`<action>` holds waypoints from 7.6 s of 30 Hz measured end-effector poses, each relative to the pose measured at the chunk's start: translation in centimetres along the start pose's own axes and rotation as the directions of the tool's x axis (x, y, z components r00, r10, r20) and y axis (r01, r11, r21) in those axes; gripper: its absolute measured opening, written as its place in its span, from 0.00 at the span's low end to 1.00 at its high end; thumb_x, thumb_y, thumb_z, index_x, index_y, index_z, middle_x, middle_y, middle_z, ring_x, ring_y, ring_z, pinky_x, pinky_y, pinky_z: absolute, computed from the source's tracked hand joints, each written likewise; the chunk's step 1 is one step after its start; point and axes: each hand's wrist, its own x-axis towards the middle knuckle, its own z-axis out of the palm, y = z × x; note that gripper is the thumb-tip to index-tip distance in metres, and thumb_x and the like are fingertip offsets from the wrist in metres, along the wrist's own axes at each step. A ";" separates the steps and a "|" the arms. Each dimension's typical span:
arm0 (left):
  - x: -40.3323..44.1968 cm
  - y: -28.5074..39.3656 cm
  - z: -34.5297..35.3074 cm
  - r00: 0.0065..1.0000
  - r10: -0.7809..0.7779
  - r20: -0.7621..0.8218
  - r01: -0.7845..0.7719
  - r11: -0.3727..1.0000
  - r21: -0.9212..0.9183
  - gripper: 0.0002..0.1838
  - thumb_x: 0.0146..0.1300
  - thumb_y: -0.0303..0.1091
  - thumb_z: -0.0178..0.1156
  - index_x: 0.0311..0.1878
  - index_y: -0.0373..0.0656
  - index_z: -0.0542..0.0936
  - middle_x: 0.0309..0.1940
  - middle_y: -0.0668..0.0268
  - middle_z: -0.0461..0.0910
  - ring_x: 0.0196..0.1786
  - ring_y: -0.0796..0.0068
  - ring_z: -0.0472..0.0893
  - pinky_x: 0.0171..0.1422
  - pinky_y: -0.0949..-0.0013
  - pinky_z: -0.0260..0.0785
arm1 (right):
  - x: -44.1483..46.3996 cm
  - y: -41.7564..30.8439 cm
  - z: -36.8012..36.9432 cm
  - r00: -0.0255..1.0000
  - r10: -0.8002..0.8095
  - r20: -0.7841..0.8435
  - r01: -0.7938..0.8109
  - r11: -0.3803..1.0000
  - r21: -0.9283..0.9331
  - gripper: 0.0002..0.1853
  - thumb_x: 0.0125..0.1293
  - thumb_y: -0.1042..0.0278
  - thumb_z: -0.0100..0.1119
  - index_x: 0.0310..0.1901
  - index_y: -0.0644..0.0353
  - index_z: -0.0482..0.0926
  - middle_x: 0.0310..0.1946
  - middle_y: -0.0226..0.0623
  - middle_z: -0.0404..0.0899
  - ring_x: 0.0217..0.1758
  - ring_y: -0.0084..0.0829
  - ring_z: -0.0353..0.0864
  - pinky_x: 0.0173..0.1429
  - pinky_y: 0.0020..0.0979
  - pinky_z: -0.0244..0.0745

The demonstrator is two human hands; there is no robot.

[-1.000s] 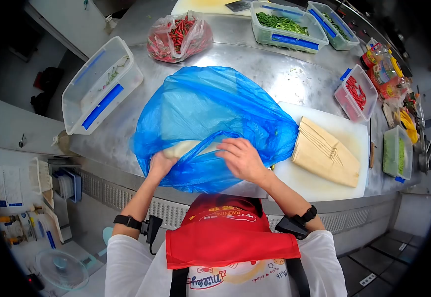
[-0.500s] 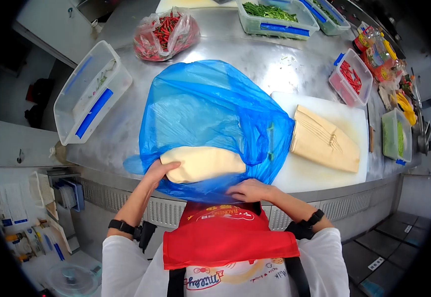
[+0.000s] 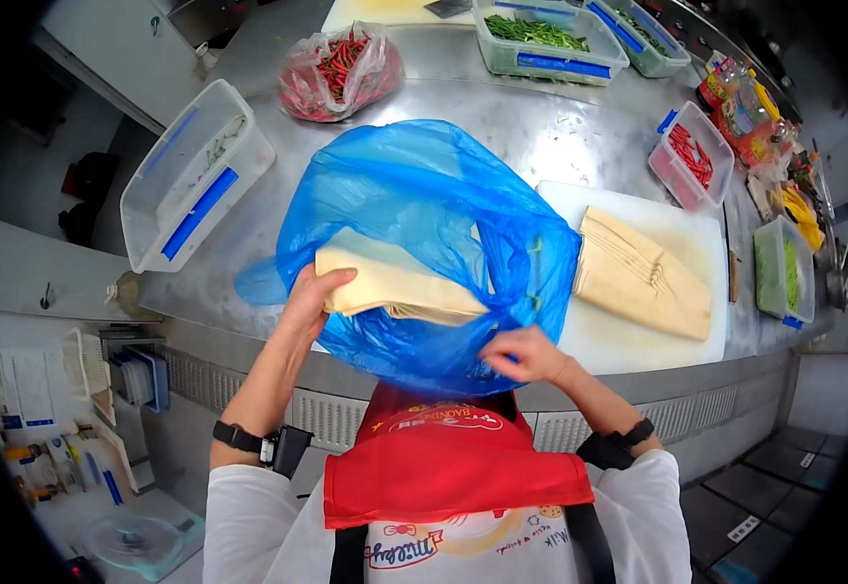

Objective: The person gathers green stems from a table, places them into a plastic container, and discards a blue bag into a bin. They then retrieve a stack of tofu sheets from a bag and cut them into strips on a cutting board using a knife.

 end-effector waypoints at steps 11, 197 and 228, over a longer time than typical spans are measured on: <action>1.4 0.7 2.2 0.996 0.070 0.062 -0.072 0.997 0.028 0.23 0.55 0.28 0.62 0.54 0.31 0.73 0.46 0.57 0.80 0.47 0.67 0.82 0.51 0.68 0.74 | 14.1 -8.7 -3.2 0.948 -0.173 -0.267 0.133 0.978 -0.160 0.20 0.55 0.73 0.61 0.52 0.60 0.74 0.44 0.44 0.78 0.37 0.42 0.81 0.41 0.37 0.77; -116.7 -88.6 4.7 -0.195 -0.922 -0.335 -0.746 -0.082 0.661 0.20 0.64 0.46 0.59 0.56 0.48 0.70 0.45 0.68 0.78 0.43 0.74 0.78 0.33 0.70 0.73 | -65.3 -45.9 105.8 -0.315 0.496 0.809 0.357 0.852 -0.383 0.48 0.57 0.46 0.65 0.71 0.52 0.47 0.70 0.46 0.50 0.61 0.45 0.68 0.50 0.49 0.75; -81.1 -91.8 11.9 0.502 -0.280 -0.818 -0.418 0.749 -0.513 0.36 0.63 0.50 0.58 0.71 0.48 0.61 0.69 0.54 0.61 0.71 0.60 0.59 0.71 0.60 0.54 | -34.5 -23.4 62.7 -0.474 0.724 0.502 0.444 0.689 -0.574 0.39 0.63 0.35 0.48 0.71 0.45 0.54 0.64 0.38 0.66 0.65 0.36 0.65 0.50 0.42 0.78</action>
